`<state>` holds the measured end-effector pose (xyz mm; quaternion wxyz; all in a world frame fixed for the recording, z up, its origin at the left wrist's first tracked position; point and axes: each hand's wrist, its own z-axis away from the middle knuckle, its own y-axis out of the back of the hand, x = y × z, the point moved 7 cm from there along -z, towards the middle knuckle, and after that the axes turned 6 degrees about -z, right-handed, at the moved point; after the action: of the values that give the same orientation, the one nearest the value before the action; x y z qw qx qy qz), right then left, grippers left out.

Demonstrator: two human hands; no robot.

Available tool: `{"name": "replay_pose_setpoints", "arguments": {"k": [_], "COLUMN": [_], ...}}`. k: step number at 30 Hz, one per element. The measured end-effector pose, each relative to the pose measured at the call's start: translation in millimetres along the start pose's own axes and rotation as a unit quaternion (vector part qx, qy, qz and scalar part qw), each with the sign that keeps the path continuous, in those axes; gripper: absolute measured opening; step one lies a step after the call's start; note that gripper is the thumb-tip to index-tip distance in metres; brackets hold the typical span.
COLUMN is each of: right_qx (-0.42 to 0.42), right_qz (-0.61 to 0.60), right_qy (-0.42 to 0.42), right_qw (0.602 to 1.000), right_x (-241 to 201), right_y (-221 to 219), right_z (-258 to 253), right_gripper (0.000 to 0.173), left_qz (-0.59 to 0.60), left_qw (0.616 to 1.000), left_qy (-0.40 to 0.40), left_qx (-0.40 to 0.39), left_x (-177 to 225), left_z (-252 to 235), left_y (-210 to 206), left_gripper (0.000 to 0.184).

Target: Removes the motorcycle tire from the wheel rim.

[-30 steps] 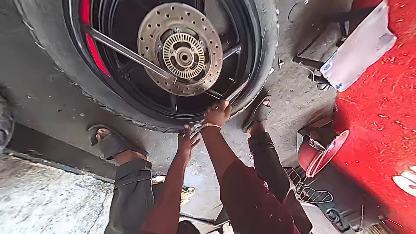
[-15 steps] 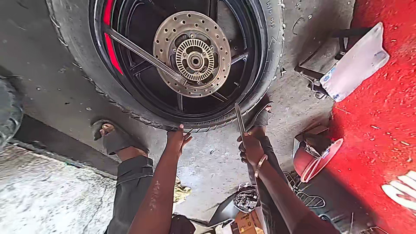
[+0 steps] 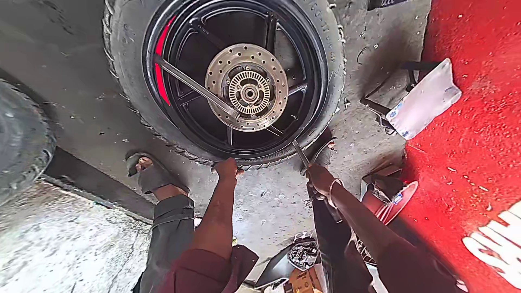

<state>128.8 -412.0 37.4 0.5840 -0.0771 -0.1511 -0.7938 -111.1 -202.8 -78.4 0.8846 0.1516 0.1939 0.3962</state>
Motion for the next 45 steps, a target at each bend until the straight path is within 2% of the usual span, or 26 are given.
{"name": "replay_pose_setpoints", "arguments": {"k": [3,6,8,10,12,13,14,15,16,17,18,19,21,22,23,26,28,29,31,34,36,37,39,40,43,45], "right_qx": [0.027,0.052,0.028,-0.003,-0.038,-0.07,-0.13,-0.206,-0.241,-0.228,-0.175,-0.107,0.031,0.078,0.106,0.138,0.169,0.195,0.235,0.232,0.168,0.132,0.14,0.126,-0.012,-0.076], "right_qz": [0.173,0.23,0.264,0.291,0.204,0.048,-0.159,-0.36,-0.521,-0.65,-0.743,-0.793,-0.842,-0.841,-0.829,-0.779,-0.693,-0.635,-0.61,-0.536,-0.574,-0.628,-0.713,-0.739,-0.792,-0.782], "right_qy": [0.058,0.07,0.067,0.038,0.026,0.029,0.023,0.025,0.035,0.051,0.068,0.082,0.058,0.04,0.021,-0.044,-0.065,-0.067,-0.019,0.11,0.129,0.109,0.03,0.025,0.088,0.114], "right_qw": [0.983,0.969,0.962,0.956,0.978,0.996,0.978,0.91,0.818,0.723,0.643,0.594,0.535,0.533,0.549,0.611,0.698,0.744,0.756,0.804,0.791,0.759,0.686,0.661,0.604,0.608], "right_x": [-7.4,-12.5,-25.2,-33.3,-32.0,-23.2,-23.3,-28.6,-32.4,-36.0,-44.7,-58.2,-94.0,-114.3,-131.5,-157.1,-158.2,-152.6,-130.5,-59.9,-52.1,-59.4,-66.0,-72.9,-73.8,-47.6], "right_y": [-3.3,5.7,1.8,14.4,10.9,0.8,-9.1,-19.3,-27.8,-35.5,-42.2,-48.3,-57.0,-57.6,-60.6,-87.9,-106.2,-119.8,-163.0,-198.3,-203.1,-198.9,-189.2,-186.7,-179.5,-155.0], "right_z": [-20.8,-24.7,-25.1,-25.8,-19.5,-12.2,-3.4,6.7,17.1,25.1,30.4,35.2,49.7,52.9,54.3,48.8,39.1,31.9,7.2,-24.9,-34.0,-25.2,-7.5,-5.7,8.6,20.3], "right_gripper": [0.051,0.059,0.061,0.057,0.045,0.04,0.034,0.032,0.034,0.037,0.041,0.043,0.038,0.033,0.03,0.037,0.038,0.036,0.041,0.038,0.031,0.031,0.024,0.03,0.049,0.049], "left_qz": [-0.029,-0.058,-0.077,-0.064,-0.046,-0.045,-0.041,-0.039,-0.042,-0.047,-0.051,-0.055,-0.062,-0.053,-0.04,-0.022,0.001,-0.002,-0.003,0.017,-0.025,-0.041,-0.044,-0.021,0.008,0.018], "left_qw": [0.999,0.997,0.995,0.996,0.998,0.999,0.999,0.999,0.998,0.998,0.998,0.998,0.998,0.998,0.999,0.995,0.989,0.987,0.987,0.987,0.982,0.981,0.98,0.979,0.97,0.968], "left_qy": [-0.024,-0.056,-0.067,-0.067,-0.039,-0.025,-0.023,-0.029,-0.033,-0.03,-0.024,-0.018,-0.011,-0.017,-0.023,-0.059,-0.097,-0.101,-0.117,-0.145,-0.185,-0.191,-0.193,-0.199,-0.234,-0.238], "left_qx": [-0.004,-0.01,0.0,-0.001,-0.004,-0.005,-0.008,-0.01,-0.012,-0.011,-0.009,-0.003,-0.003,-0.008,-0.017,-0.073,-0.107,-0.121,-0.11,-0.062,-0.023,-0.006,0.015,0.027,0.069,0.078], "left_x": [3.1,3.9,5.1,9.2,3.1,-1.3,2.4,8.5,9.5,6.9,6.5,7.0,3.2,4.6,4.9,-9.3,-28.9,-34.9,-25.6,13.2,41.2,48.7,44.7,43.2,49.1,39.5], "left_z": [2.0,0.8,-4.4,-4.4,-4.3,-1.8,-0.1,0.5,1.8,2.1,1.7,1.5,1.4,1.1,0.5,-6.9,-29.2,-32.0,-25.7,-20.4,-26.1,-31.9,-48.1,-54.0,-56.1,-54.1], "left_y": [-1.9,-6.9,2.8,-5.7,-5.2,-1.3,-1.1,-1.8,-1.6,-0.5,0.1,0.3,0.1,-2.1,-3.0,6.0,10.9,17.3,42.6,93.4,119.5,121.1,107.3,103.2,108.3,102.3], "left_gripper": [0.048,0.046,0.046,0.045,0.044,0.044,0.044,0.045,0.045,0.046,0.047,0.046,0.045,0.045,0.045,0.049,0.055,0.054,0.042,0.051,0.066,0.069,0.07,0.074,0.082,0.083]}}
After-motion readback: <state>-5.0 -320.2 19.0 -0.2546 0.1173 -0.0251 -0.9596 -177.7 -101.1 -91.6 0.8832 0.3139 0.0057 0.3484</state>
